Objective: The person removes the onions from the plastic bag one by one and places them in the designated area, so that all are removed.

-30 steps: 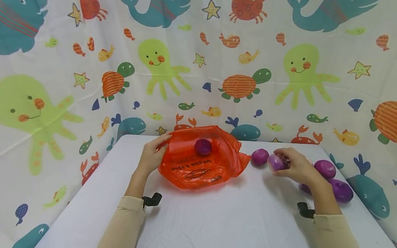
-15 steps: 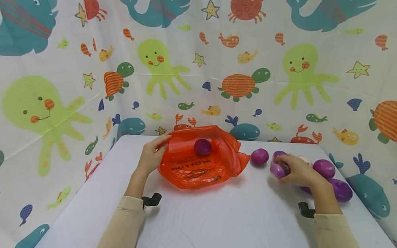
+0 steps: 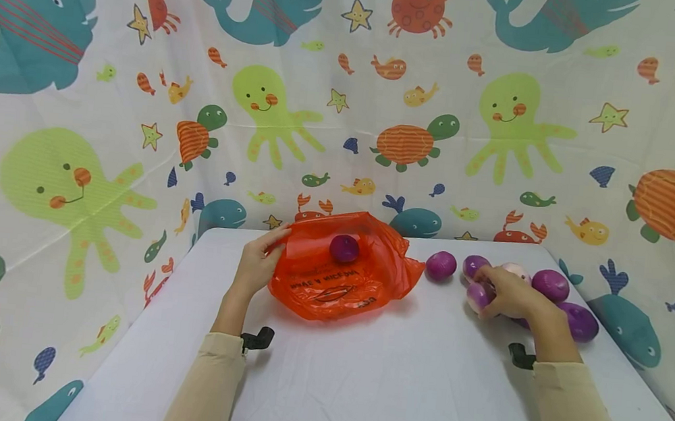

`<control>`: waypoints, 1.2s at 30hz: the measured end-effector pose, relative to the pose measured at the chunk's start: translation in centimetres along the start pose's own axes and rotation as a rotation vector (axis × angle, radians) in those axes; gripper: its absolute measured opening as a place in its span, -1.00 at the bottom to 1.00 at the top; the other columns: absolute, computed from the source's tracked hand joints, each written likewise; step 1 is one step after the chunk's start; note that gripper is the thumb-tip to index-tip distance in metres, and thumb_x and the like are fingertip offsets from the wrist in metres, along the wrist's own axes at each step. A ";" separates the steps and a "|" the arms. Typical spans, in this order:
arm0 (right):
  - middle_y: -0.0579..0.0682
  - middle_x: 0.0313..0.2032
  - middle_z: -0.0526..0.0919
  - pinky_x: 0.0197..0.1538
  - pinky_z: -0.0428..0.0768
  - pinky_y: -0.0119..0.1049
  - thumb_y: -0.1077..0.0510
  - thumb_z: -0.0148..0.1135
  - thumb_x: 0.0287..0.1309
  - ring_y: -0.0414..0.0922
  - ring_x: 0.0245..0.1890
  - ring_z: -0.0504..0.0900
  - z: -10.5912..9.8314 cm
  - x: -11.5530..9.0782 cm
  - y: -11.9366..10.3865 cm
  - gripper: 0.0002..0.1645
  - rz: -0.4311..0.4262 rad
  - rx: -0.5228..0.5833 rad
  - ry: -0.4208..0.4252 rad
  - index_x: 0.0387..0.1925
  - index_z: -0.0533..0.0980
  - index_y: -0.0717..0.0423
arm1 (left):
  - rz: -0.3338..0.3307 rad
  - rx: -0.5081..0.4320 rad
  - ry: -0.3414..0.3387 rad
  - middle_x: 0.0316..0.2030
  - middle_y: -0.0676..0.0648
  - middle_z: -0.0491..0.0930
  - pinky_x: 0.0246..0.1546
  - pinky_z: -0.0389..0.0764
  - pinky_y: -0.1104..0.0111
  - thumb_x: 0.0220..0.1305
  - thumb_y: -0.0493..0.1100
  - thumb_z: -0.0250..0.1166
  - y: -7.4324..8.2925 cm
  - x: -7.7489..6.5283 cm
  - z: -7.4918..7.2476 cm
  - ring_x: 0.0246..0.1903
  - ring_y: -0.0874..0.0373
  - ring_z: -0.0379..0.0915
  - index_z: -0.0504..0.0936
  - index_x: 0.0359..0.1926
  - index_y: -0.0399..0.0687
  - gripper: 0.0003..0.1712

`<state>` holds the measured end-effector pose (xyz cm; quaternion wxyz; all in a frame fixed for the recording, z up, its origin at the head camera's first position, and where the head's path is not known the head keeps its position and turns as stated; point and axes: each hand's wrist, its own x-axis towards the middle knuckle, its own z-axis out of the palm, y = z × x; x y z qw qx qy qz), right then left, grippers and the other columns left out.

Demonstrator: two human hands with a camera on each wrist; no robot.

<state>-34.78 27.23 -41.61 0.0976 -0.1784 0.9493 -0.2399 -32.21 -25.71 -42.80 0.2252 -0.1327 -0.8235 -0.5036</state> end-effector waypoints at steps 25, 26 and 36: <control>0.19 0.07 0.62 0.19 0.61 0.27 0.08 0.64 -0.03 0.14 0.08 0.55 -0.6 -0.2 -0.2 -0.15 -0.024 -0.014 0.001 0.28 0.46 0.20 | 0.001 0.004 0.001 0.43 0.04 0.49 0.30 0.56 0.08 0.52 -0.37 0.14 -0.3 0.1 -0.1 0.46 -0.04 0.38 0.60 0.37 0.01 -0.51; 0.23 0.12 0.61 0.22 0.58 0.31 0.05 0.63 0.00 0.17 0.11 0.55 -0.6 -0.2 -0.3 -0.12 -0.037 -0.024 0.012 0.31 0.44 0.22 | 0.001 0.002 0.002 0.43 0.04 0.49 0.30 0.57 0.07 0.52 -0.36 0.14 -0.4 0.1 -0.1 0.46 -0.04 0.38 0.60 0.37 0.02 -0.51; 0.32 0.36 0.44 0.35 0.41 0.45 -0.08 0.51 0.19 0.34 0.38 0.40 -0.1 0.7 -2.0 -0.09 -0.152 -0.024 0.174 0.46 0.33 0.12 | -0.031 -0.002 -0.006 0.47 -0.01 0.44 0.32 0.53 0.02 0.55 -0.35 0.11 -0.4 0.1 0.0 0.50 -0.09 0.32 0.55 0.40 -0.04 -0.51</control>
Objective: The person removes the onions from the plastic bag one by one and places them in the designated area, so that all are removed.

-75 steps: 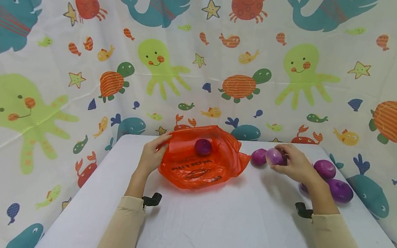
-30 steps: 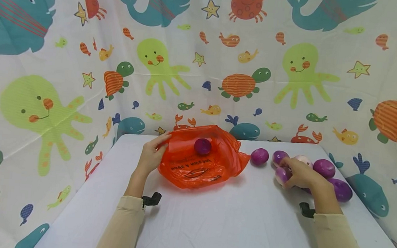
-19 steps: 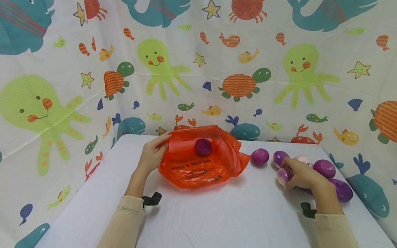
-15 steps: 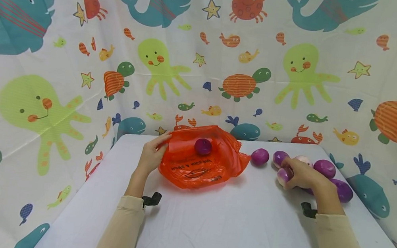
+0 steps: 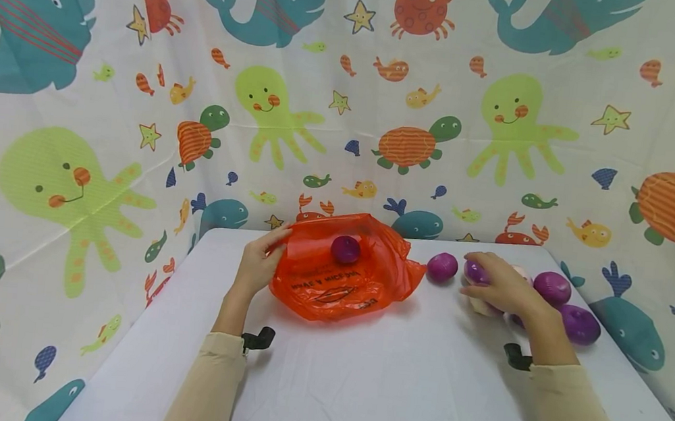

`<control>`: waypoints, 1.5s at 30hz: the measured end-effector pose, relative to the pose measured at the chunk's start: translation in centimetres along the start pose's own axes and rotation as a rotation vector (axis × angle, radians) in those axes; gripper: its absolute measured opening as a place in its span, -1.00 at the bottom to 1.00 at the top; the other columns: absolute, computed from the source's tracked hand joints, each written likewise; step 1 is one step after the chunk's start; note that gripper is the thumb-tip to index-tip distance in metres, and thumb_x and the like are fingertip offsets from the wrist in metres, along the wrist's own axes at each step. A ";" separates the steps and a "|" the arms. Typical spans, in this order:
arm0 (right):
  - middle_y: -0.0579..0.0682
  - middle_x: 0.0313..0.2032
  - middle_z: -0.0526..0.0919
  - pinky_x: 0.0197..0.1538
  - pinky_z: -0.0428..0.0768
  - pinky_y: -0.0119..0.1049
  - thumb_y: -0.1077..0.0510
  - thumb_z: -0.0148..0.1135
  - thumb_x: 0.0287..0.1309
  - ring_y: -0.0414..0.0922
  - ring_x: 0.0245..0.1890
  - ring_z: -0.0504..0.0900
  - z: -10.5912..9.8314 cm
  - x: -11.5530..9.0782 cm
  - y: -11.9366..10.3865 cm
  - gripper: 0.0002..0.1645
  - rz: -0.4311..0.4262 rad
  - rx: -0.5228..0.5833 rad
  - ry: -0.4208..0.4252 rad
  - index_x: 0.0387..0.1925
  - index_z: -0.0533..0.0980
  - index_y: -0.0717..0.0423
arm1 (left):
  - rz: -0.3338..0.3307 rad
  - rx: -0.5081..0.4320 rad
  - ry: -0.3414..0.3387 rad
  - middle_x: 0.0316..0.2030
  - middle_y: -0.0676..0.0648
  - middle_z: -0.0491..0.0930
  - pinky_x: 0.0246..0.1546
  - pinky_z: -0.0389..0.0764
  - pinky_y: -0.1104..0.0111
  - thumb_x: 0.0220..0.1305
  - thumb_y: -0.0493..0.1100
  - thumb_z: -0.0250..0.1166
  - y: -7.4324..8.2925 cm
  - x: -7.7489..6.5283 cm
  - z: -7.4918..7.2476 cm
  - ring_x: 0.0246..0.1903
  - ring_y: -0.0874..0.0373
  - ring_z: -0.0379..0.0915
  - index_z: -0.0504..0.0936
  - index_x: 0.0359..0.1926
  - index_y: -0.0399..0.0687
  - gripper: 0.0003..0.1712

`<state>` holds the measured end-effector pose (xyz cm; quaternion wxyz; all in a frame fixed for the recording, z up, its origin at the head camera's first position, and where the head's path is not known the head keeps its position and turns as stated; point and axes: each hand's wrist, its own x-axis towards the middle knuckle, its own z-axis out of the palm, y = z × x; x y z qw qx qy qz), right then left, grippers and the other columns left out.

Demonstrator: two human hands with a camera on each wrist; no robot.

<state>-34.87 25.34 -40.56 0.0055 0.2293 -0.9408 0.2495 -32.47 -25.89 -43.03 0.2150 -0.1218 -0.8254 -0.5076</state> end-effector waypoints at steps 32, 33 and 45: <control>0.14 0.46 0.38 0.32 0.51 0.35 -0.01 0.45 0.28 0.22 0.47 0.34 3.1 1.6 -4.1 -0.13 -0.156 -0.003 0.308 0.53 0.30 -0.05 | 0.016 0.005 0.002 0.44 0.05 0.48 0.32 0.55 0.10 0.53 -0.36 0.13 0.3 -0.1 0.0 0.49 -0.01 0.35 0.59 0.38 0.00 -0.51; 0.13 0.45 0.39 0.31 0.53 0.34 0.01 0.46 0.27 0.22 0.46 0.36 3.2 1.7 -4.2 -0.13 -0.166 -0.005 0.315 0.53 0.31 -0.06 | 0.016 0.005 0.001 0.44 0.05 0.48 0.32 0.55 0.10 0.53 -0.36 0.13 0.3 -0.1 0.0 0.48 -0.01 0.35 0.59 0.38 0.00 -0.51; 0.15 0.43 0.42 0.28 0.59 0.28 0.12 0.48 0.23 0.19 0.44 0.36 5.0 3.2 -7.8 -0.20 -0.349 0.069 0.393 0.47 0.40 0.02 | 0.004 0.000 -0.003 0.44 0.02 0.49 0.37 0.50 0.07 0.52 -0.38 0.13 0.3 -0.1 0.1 0.51 0.00 0.31 0.59 0.38 -0.01 -0.51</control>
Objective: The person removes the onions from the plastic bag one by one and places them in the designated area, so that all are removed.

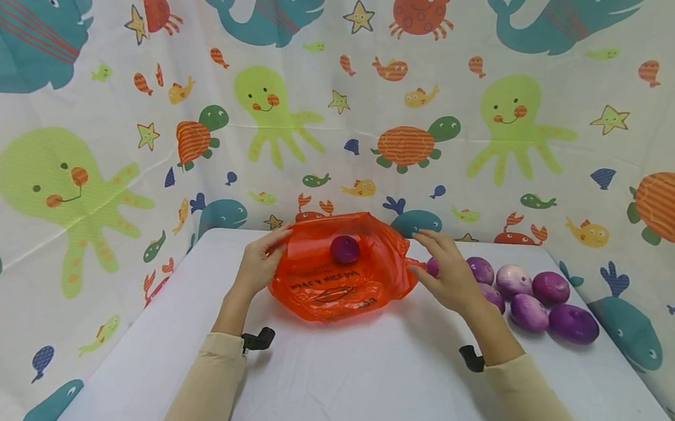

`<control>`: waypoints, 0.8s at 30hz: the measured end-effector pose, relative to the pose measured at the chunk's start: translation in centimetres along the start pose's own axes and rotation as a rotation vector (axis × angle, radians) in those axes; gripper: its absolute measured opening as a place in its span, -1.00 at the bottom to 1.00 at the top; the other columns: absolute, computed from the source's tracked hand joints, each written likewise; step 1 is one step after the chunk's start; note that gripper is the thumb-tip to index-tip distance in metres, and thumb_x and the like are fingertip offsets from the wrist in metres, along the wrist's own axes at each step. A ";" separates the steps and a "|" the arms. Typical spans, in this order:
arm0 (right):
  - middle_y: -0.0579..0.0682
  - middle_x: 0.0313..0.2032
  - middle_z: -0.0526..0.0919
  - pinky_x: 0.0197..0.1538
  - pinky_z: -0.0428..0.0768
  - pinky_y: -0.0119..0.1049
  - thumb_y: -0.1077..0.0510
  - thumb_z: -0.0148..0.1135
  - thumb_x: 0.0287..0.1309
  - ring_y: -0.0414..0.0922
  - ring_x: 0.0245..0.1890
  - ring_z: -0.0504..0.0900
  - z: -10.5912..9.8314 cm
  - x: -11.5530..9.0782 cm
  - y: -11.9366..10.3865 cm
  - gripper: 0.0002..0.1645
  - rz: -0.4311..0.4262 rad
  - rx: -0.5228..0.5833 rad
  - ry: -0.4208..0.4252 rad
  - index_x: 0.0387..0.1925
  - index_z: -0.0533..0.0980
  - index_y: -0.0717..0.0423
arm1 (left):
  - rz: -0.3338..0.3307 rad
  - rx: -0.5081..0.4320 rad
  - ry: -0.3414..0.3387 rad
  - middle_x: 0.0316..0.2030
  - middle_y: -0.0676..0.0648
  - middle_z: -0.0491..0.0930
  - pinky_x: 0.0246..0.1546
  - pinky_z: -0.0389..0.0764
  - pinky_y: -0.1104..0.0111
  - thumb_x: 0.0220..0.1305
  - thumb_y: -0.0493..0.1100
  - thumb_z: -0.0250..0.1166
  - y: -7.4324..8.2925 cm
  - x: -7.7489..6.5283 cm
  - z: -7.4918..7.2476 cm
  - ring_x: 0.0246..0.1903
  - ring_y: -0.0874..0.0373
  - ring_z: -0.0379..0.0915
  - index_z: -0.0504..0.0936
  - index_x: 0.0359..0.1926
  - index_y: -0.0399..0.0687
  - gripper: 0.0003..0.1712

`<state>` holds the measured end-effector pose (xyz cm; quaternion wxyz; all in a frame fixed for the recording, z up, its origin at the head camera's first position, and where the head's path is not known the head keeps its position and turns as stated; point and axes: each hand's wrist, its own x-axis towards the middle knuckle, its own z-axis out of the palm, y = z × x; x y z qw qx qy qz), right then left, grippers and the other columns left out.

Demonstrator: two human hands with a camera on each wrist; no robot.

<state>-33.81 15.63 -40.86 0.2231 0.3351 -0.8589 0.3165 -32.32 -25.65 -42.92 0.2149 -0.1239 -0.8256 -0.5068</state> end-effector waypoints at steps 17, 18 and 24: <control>0.04 0.42 0.44 0.40 0.53 0.15 0.07 0.43 0.30 0.07 0.46 0.38 5.9 3.6 -3.9 -0.28 -0.081 0.077 -0.127 0.44 0.42 -0.01 | 0.012 0.005 -0.003 0.44 -0.07 0.49 0.34 0.52 0.04 0.52 -0.40 0.12 -0.2 0.0 0.0 0.49 -0.06 0.34 0.59 0.37 -0.05 -0.51; 0.06 0.42 0.44 0.40 0.54 0.16 0.08 0.43 0.30 0.08 0.45 0.39 6.2 3.8 -3.9 -0.28 -0.083 0.090 -0.131 0.44 0.42 0.00 | 0.012 0.006 -0.003 0.43 -0.07 0.49 0.34 0.52 0.05 0.52 -0.40 0.12 -0.2 0.0 0.0 0.49 -0.06 0.34 0.59 0.37 -0.05 -0.51; 0.03 0.39 0.47 0.41 0.54 0.08 0.04 0.41 0.32 0.03 0.43 0.42 8.1 5.0 -4.0 -0.30 -0.065 0.091 -0.150 0.44 0.43 -0.03 | 0.013 0.012 0.006 0.43 -0.03 0.50 0.34 0.52 0.04 0.51 -0.40 0.11 0.0 0.0 -0.1 0.48 -0.07 0.36 0.59 0.37 -0.06 -0.51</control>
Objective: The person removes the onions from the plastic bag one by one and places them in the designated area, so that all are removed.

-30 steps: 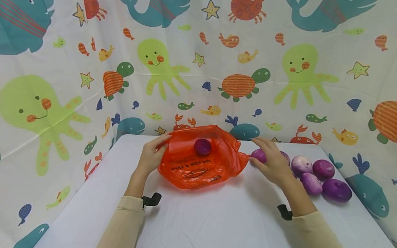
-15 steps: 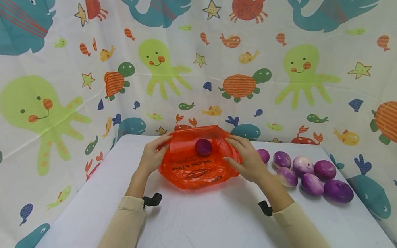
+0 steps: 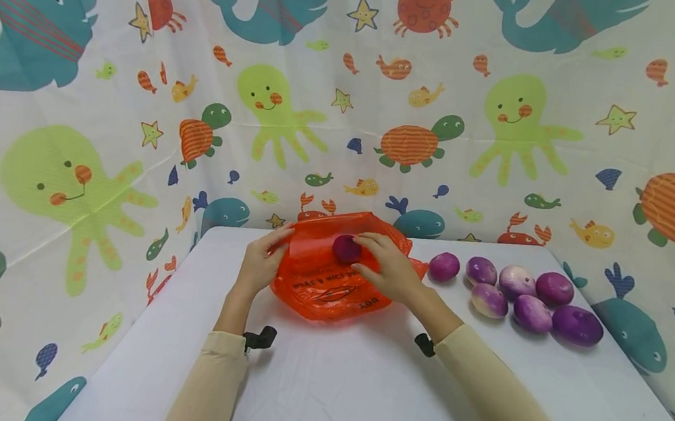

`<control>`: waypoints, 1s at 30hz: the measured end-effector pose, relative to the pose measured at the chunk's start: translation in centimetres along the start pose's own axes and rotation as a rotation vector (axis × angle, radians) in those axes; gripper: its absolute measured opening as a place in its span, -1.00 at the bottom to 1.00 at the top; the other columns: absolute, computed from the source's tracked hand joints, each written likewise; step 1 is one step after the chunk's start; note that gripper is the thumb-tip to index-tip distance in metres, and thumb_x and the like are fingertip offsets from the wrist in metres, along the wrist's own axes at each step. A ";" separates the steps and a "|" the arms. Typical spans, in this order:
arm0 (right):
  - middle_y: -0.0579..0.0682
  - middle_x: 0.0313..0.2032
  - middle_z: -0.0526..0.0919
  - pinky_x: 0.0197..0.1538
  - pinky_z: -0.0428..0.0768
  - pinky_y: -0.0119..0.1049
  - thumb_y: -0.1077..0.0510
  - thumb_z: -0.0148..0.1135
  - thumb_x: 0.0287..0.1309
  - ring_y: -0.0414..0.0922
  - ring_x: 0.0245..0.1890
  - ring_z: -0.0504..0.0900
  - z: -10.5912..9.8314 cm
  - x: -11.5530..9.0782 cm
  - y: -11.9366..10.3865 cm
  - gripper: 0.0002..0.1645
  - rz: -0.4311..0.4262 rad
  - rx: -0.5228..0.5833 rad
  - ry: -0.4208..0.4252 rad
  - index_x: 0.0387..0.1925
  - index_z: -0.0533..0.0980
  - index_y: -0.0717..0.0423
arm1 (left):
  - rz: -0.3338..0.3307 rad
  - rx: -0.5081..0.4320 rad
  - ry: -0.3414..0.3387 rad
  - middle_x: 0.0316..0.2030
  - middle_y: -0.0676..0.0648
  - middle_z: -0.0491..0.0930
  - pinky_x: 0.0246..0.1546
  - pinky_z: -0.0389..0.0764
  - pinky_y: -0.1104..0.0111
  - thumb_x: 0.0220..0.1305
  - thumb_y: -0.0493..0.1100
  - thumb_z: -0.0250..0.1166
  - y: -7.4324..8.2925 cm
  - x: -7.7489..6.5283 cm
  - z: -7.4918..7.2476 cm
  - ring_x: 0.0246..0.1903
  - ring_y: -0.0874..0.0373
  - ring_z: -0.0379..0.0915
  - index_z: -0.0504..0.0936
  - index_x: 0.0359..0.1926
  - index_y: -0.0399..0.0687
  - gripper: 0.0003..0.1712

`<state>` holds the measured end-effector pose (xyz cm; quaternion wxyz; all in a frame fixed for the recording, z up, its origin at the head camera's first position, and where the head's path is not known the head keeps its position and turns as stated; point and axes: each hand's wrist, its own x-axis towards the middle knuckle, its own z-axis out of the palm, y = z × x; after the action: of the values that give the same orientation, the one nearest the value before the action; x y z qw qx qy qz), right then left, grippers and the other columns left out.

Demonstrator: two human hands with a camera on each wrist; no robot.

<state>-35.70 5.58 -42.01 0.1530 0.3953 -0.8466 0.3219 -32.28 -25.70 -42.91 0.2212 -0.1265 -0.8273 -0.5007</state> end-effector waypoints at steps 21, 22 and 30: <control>0.06 0.36 0.49 0.38 0.58 0.02 0.02 0.38 0.35 0.06 0.39 0.44 3.6 2.8 1.3 -0.31 0.167 -0.008 -0.043 0.44 0.42 0.01 | 0.024 -0.004 0.005 0.43 -0.01 0.50 0.30 0.57 0.05 0.52 -0.38 0.13 -0.3 0.1 -0.1 0.46 -0.05 0.39 0.60 0.36 -0.07 -0.53; 0.07 0.36 0.49 0.39 0.58 0.02 0.02 0.38 0.35 0.07 0.39 0.44 3.7 2.8 1.4 -0.31 0.170 -0.008 -0.043 0.44 0.42 0.02 | 0.023 -0.005 0.008 0.42 0.00 0.51 0.29 0.57 0.06 0.52 -0.38 0.13 -0.3 0.1 -0.1 0.46 -0.05 0.39 0.60 0.36 -0.06 -0.53; 0.14 0.32 0.53 0.43 0.53 0.05 0.07 0.37 0.36 0.12 0.34 0.47 4.6 3.3 2.1 -0.35 0.194 -0.016 -0.030 0.40 0.46 0.17 | 0.020 -0.012 0.010 0.43 -0.01 0.50 0.28 0.58 0.07 0.52 -0.36 0.14 -0.3 0.1 -0.2 0.45 -0.07 0.40 0.59 0.37 -0.05 -0.53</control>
<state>-39.45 1.62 -44.62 0.1114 0.3151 -0.8856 0.3225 -32.43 -25.99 -42.99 0.2297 -0.1336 -0.8217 -0.5042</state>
